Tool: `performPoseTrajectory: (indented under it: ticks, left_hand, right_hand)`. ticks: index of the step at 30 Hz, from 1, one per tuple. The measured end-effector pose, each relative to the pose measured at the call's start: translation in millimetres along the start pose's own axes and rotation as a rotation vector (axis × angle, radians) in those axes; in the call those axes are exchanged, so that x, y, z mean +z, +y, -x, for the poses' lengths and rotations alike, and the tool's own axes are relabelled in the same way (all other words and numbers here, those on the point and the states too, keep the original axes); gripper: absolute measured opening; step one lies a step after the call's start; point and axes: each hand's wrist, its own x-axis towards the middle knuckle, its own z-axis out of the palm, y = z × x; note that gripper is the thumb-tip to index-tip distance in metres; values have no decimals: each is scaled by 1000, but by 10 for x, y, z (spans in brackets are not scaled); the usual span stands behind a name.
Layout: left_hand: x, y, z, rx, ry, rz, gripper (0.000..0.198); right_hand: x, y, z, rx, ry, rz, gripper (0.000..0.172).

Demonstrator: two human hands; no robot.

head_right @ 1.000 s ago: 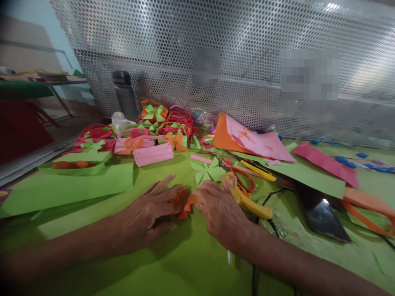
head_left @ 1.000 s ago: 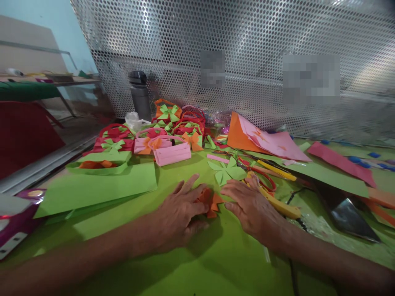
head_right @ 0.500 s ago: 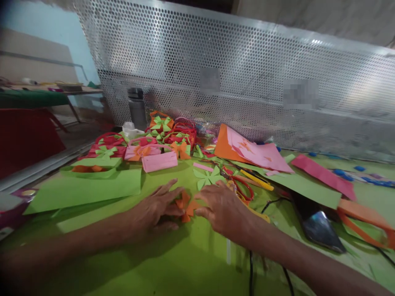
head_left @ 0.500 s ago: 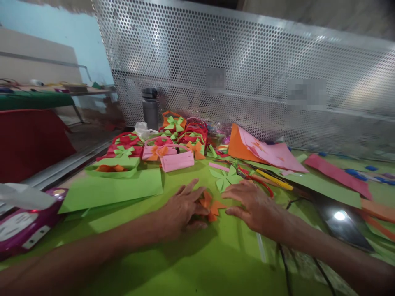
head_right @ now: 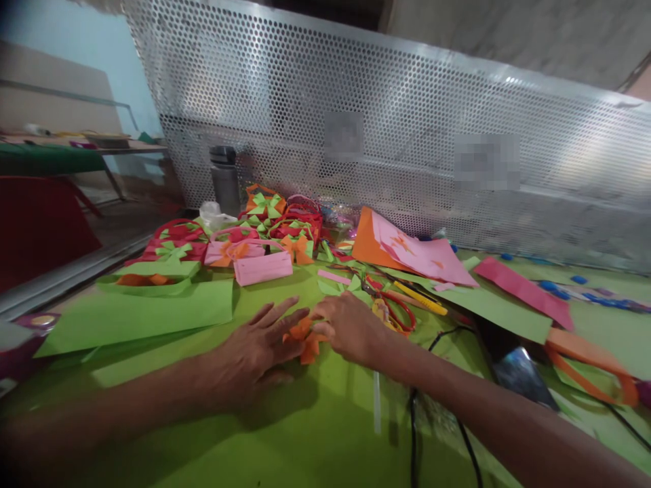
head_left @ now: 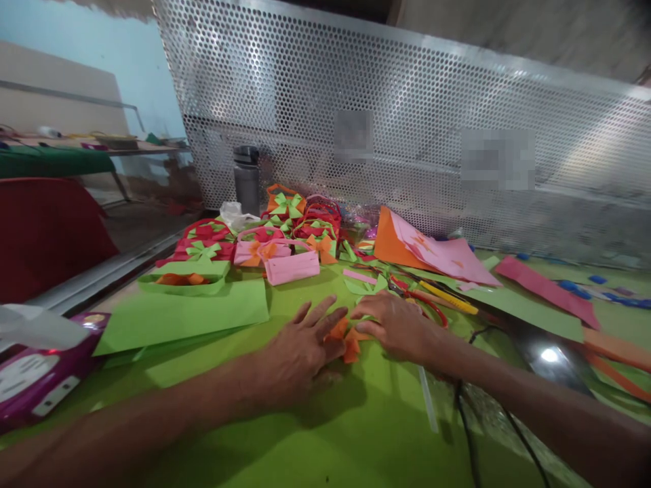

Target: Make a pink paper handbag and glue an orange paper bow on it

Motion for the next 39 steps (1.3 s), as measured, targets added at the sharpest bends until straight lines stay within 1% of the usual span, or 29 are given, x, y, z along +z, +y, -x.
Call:
performPoseTrajectory:
  ticks: [4,6,9,11,12,14,15,16,18,20,22,24,26,29,31,33,36,39]
  left_hand:
    - [-2,-59,-20,4,50,39,30]
    - [15,-89,-37,-20,99,139,25]
    - [17,-104,-60,-162,197,448,21]
    - [-28,-94,-71,-301,240,662,19]
    - [-66,-85,-73,-352,246,733,21]
    - [-156,-63,-74,-513,268,1128,26]
    - [-200,-51,-73,-569,301,1308,28]
    - [-237,-40,-72,-602,314,1487,27]
    - [-283,-22,-73,-624,321,1743,25]
    - [-291,-17,-78,-638,300,1855,23]
    - [-277,-31,-85,-669,305,1822,23]
    - [-257,-60,-91,-699,346,1716,22]
    - [-241,-97,-97,-728,375,1626,21]
    - [-218,-138,-106,-764,360,1533,18]
    - [-200,-146,-109,-786,338,1503,16]
    - [-182,-139,-112,-806,316,1482,16]
    - [-170,-120,-119,-819,287,1447,15]
    - [-185,-99,-132,-853,234,1431,13]
  right_hand:
    - [45,45,-15,26,40,-48,17]
    - [64,54,-20,43,68,-69,17]
    - [68,23,-14,55,112,-91,17]
    - [54,-20,9,37,171,-106,19]
    - [44,-43,26,14,229,-116,21]
    - [17,-86,66,-50,389,-135,25]
    - [3,-105,83,-80,467,-137,26]
    - [-12,-122,96,-114,537,-132,26]
    - [-39,-151,104,-166,612,-92,25]
    - [-58,-173,89,-208,631,-45,24]
    - [-65,-183,68,-235,604,-8,23]
    - [-62,-175,59,-240,535,12,18]
    - [-50,-150,75,-211,427,18,11]
    - [-30,-104,152,-155,231,3,10]
    - [-24,-88,231,-162,101,7,11]
    - [-28,-91,317,-191,8,51,10]
    - [-39,-127,438,-226,-54,157,11]
    - [-25,-187,540,-264,-66,248,15]
